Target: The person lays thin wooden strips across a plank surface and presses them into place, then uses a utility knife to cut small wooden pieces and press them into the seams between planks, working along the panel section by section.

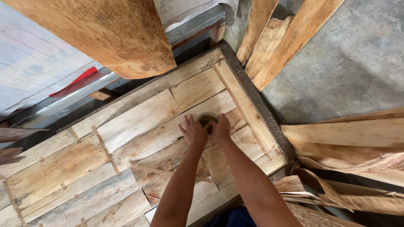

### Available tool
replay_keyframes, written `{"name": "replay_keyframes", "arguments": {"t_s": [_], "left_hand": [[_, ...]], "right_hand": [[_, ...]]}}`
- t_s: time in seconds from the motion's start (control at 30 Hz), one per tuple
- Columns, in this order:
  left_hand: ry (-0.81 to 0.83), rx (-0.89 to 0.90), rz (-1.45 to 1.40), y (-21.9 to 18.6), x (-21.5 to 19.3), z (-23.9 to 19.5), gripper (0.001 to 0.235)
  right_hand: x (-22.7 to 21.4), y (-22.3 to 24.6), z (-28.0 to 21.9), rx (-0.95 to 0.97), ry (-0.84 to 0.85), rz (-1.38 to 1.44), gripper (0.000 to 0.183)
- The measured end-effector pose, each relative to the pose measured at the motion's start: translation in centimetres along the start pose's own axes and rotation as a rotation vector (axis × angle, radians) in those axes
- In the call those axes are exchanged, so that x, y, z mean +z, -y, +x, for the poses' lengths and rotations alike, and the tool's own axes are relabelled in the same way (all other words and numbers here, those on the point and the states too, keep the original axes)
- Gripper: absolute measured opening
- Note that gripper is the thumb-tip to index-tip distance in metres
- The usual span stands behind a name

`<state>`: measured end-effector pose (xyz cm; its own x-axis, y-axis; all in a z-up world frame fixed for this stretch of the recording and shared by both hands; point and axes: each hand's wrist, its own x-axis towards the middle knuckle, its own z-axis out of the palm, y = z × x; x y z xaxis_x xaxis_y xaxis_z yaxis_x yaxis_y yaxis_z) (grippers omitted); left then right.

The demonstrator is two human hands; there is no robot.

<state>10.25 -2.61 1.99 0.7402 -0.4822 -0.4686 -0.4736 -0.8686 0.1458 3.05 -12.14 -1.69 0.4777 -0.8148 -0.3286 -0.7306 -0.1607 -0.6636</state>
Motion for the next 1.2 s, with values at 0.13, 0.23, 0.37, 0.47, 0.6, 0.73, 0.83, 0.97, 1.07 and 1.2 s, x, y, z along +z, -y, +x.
{"name": "replay_keyframes", "arguments": {"t_s": [0.13,0.23,0.37,0.47,0.6,0.73,0.83,0.97,1.07,1.2], "left_hand": [[0.029,0.011,0.024,0.5,0.4,0.2,0.034],[0.024,0.001,0.002,0.5,-0.4,-0.1,0.033],[-0.019,0.005,0.017,0.5,0.1,-0.1,0.03],[-0.055,0.012,-0.001,0.6,0.5,-0.1,0.03],[-0.061,0.008,-0.074,0.6,0.6,-0.2,0.032],[-0.037,-0.013,-0.135,0.9,-0.4,-0.7,0.032],[-0.044,-0.009,-0.185,1.3,-0.7,-1.2,0.026],[-0.125,0.031,-0.323,2.5,-1.8,-2.5,0.019],[-0.225,0.009,-0.475,3.0,-2.7,-3.9,0.014],[-0.381,0.014,-0.759,3.3,-0.4,-4.4,0.017]], "right_hand": [[0.8,-0.8,0.3,-0.055,0.007,-0.017,0.036],[1.8,-2.0,0.8,-0.255,-0.053,0.032,0.046],[0.9,-0.3,-0.3,-0.211,-0.056,0.009,0.076],[1.3,-0.4,-0.1,-0.112,-0.038,-0.001,0.078],[3.0,-2.5,1.4,-0.081,-0.042,0.004,0.063],[2.3,-1.6,0.8,-0.025,-0.022,-0.009,0.055],[1.7,-1.0,0.3,-0.04,-0.057,-0.04,0.049],[1.4,-0.8,0.3,-0.01,-0.001,-0.037,0.041],[2.2,-2.0,1.0,-0.049,-0.018,0.002,0.043],[0.3,-0.7,-0.1,-0.042,-0.02,0.157,0.039]]}}
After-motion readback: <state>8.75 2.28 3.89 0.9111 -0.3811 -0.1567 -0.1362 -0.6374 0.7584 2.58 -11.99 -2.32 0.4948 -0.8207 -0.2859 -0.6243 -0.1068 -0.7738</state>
